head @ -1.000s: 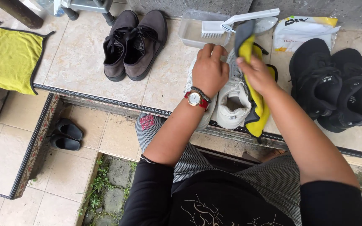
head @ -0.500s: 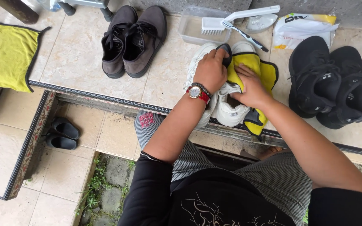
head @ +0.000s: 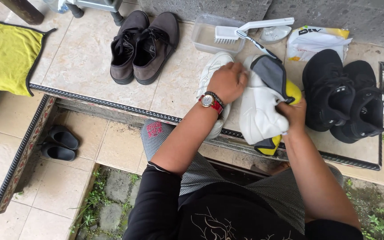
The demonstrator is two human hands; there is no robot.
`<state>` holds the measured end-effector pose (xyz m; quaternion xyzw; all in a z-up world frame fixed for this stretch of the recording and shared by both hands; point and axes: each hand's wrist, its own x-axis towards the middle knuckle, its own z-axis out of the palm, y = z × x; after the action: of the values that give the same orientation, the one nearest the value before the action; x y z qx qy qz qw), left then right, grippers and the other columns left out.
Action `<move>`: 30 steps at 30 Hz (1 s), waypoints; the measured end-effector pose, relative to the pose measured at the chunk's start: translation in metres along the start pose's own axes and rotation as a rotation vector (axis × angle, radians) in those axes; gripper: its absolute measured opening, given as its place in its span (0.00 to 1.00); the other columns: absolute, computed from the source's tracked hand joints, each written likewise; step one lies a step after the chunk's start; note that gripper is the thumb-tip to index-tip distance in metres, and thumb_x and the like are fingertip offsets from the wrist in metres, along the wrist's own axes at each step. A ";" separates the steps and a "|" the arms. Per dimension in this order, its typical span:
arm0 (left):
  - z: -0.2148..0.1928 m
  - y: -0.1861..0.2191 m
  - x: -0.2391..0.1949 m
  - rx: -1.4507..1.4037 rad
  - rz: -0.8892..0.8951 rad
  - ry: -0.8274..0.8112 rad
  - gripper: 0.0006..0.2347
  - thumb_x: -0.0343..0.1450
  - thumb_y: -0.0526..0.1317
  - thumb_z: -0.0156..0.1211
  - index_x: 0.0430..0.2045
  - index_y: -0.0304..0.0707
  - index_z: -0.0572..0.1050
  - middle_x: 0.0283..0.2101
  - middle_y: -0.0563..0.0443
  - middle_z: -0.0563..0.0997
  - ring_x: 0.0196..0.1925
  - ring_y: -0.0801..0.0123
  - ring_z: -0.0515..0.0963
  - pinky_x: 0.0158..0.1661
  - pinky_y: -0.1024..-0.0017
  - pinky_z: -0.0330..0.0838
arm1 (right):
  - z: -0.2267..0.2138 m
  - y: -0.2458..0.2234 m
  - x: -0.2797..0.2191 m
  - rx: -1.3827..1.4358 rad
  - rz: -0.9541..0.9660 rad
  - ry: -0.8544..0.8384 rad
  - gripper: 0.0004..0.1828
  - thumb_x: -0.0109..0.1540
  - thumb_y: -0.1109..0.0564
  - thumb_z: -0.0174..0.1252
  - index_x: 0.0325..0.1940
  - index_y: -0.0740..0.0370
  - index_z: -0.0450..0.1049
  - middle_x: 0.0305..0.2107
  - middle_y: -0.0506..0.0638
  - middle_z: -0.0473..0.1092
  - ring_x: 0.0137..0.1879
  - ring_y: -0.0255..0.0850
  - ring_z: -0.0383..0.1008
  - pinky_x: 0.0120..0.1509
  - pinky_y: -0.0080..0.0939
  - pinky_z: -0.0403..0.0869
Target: The person ties the laces of a white sneaker, then wipes the shoe with a yellow cloth. The person then uses a small brush to clean the shoe's surface.
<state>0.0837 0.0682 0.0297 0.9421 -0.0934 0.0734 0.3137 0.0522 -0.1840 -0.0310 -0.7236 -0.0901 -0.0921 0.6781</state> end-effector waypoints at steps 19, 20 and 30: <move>-0.018 0.022 -0.012 -0.114 0.095 -0.407 0.26 0.73 0.57 0.53 0.61 0.44 0.63 0.41 0.48 0.83 0.47 0.53 0.85 0.52 0.56 0.75 | 0.035 -0.072 0.028 -0.378 0.066 -0.191 0.34 0.73 0.57 0.52 0.79 0.69 0.49 0.76 0.70 0.35 0.80 0.68 0.32 0.82 0.66 0.36; -0.017 0.020 -0.012 -0.131 0.088 -0.409 0.26 0.73 0.57 0.54 0.62 0.44 0.62 0.41 0.49 0.83 0.47 0.53 0.84 0.52 0.56 0.75 | 0.033 -0.069 0.025 -0.406 0.003 -0.246 0.31 0.73 0.56 0.49 0.79 0.69 0.51 0.76 0.68 0.37 0.79 0.67 0.30 0.81 0.65 0.34; 0.003 0.009 -0.001 -0.165 0.071 -0.453 0.29 0.70 0.59 0.57 0.62 0.45 0.62 0.42 0.54 0.84 0.49 0.54 0.84 0.52 0.54 0.75 | 0.031 -0.071 0.009 -0.446 -0.040 -0.382 0.29 0.76 0.46 0.34 0.79 0.61 0.53 0.78 0.61 0.33 0.80 0.64 0.22 0.81 0.67 0.30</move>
<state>0.0806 0.0595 0.0328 0.9018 -0.2003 -0.1368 0.3576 0.0428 -0.1487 0.0382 -0.8571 -0.2078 0.0151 0.4712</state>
